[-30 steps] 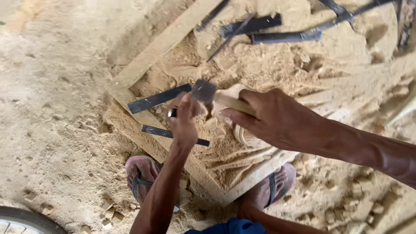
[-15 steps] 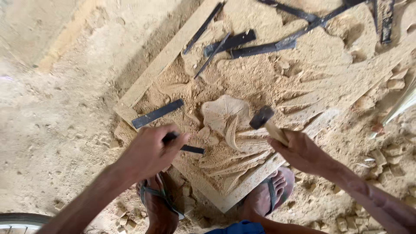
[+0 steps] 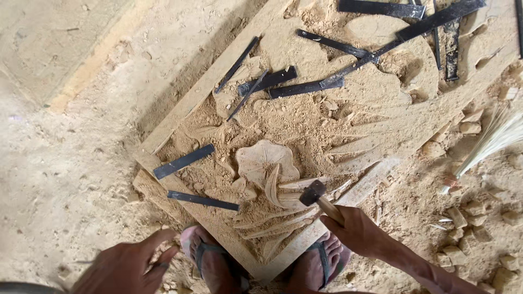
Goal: The person uses a hammer and chisel to carve a decorative floral pattern into a stone slab on the ground, clearing away stone dust with a small broom.
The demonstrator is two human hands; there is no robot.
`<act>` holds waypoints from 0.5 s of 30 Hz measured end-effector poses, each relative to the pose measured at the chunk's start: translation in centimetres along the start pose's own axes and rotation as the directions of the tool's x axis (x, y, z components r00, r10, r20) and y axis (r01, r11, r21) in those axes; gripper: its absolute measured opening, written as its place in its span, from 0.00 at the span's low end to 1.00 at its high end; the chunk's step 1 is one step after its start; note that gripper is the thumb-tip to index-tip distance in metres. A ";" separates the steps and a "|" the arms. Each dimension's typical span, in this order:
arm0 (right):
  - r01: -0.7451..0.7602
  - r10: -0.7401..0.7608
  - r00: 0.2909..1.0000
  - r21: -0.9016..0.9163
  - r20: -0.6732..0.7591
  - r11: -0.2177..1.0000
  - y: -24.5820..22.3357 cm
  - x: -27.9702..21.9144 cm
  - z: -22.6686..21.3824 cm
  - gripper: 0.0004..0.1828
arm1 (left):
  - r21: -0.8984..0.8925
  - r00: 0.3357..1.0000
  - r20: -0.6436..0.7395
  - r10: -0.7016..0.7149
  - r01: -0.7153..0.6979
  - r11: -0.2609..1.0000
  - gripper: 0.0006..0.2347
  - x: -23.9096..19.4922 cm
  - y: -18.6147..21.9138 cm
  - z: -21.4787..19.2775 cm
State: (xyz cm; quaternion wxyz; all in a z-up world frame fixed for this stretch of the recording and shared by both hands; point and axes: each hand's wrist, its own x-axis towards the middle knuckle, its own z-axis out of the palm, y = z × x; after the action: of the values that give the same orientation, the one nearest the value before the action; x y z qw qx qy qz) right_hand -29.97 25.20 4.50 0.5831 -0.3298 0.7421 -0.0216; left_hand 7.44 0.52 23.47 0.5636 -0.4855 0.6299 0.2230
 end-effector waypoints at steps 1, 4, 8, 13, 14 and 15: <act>0.054 -0.054 0.999 0.058 -0.008 0.997 1.4 0.8 0.6 0.20 | -0.113 0.985 -0.142 0.100 -0.117 0.987 0.18 0.8 1.0 -0.2; 0.001 0.007 0.998 0.122 -0.065 0.993 1.1 -0.8 0.9 0.20 | -0.324 0.945 -0.233 0.229 -0.297 0.898 0.22 3.6 5.0 -2.3; -0.079 0.127 0.974 0.243 -0.187 0.967 3.0 -1.8 2.3 0.19 | -0.420 0.817 -0.336 0.469 -0.575 0.702 0.31 10.0 9.7 -4.2; -0.426 0.498 0.810 0.273 -0.309 0.862 -0.9 -3.3 3.2 0.32 | -0.237 0.715 -0.347 0.607 -0.693 0.681 0.37 17.5 14.2 -7.1; -0.408 0.510 0.780 0.322 -0.362 0.854 0.1 -3.1 4.2 0.32 | -0.214 0.686 -0.346 0.640 -0.722 0.657 0.39 19.1 14.9 -7.4; -0.423 0.527 0.772 0.332 -0.356 0.843 2.5 -2.9 6.9 0.32 | -0.210 0.682 -0.330 0.653 -0.727 0.653 0.39 19.2 14.9 -7.2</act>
State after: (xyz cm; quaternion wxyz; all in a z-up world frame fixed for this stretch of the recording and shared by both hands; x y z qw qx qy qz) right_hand -24.74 31.07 3.71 0.4237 -0.0461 0.9040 -0.0323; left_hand -6.90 -6.01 3.59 0.2721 -0.3150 0.7812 0.4652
